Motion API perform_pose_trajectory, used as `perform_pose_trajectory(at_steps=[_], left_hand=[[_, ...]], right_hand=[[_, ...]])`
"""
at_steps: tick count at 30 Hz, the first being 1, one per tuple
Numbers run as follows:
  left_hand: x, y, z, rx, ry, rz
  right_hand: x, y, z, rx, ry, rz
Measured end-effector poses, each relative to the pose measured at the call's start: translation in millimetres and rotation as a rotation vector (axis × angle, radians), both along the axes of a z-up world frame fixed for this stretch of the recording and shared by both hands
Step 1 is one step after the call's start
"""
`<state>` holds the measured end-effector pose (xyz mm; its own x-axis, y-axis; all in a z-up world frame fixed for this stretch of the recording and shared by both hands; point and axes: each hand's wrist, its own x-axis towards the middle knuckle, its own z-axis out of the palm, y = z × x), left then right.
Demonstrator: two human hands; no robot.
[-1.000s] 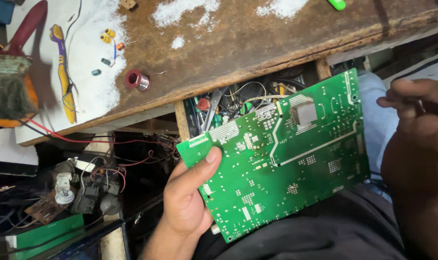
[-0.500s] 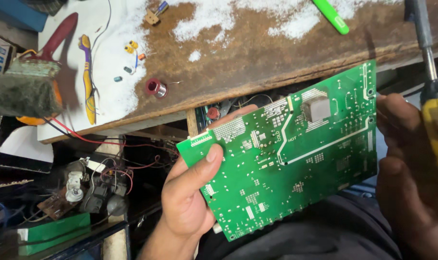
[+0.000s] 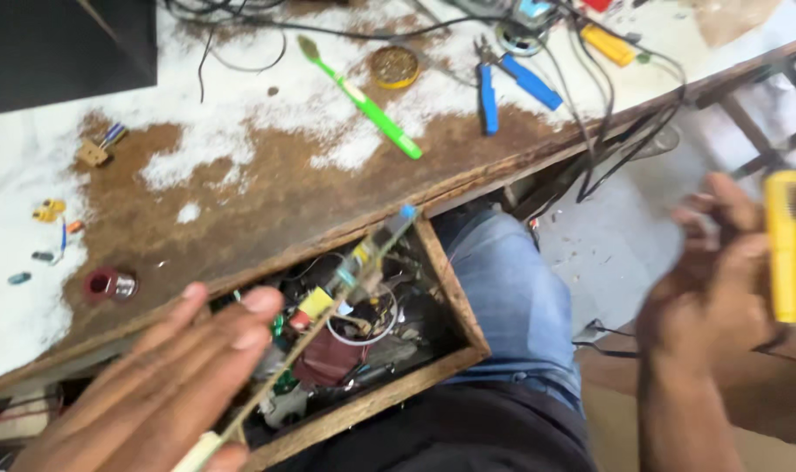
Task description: The person manipulates a circuit board by hand, uses a soldering iron to apply solder to connections, and uses a screwdriver to touch various components on the board.
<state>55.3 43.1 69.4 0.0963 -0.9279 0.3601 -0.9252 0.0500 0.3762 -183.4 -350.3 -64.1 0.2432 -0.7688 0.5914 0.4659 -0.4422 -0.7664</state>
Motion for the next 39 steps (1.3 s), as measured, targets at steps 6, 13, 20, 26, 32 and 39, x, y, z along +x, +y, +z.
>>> perform_pose_trajectory(at_steps=[6,13,20,26,32,39], left_hand=[[3.2,0.3,40.5,0.127,0.02,0.0],[-34.5,-20.0,65.9,-0.292,0.263,0.193],[-36.9,-8.4,33.7,-0.518,0.561,0.241],[-51.8,-14.9,51.0,-0.452,0.233,0.18],[-77.1,-17.1,42.5,-0.431,0.123,0.207],[-73.1,-17.9,36.3,-0.472,0.391,0.078]], right_hand=[[-32.4,-85.7,-8.4,0.011,0.312,-0.352],[-6.8,-164.0,-88.9,0.2,0.746,-0.238],[-13.3,-165.8,-159.6,0.469,1.067,-0.146],[-5.3,-116.0,-140.2,0.525,0.601,0.067],[3.9,13.7,-32.6,0.281,0.324,0.251],[37.9,88.6,69.9,-0.107,0.281,0.424]])
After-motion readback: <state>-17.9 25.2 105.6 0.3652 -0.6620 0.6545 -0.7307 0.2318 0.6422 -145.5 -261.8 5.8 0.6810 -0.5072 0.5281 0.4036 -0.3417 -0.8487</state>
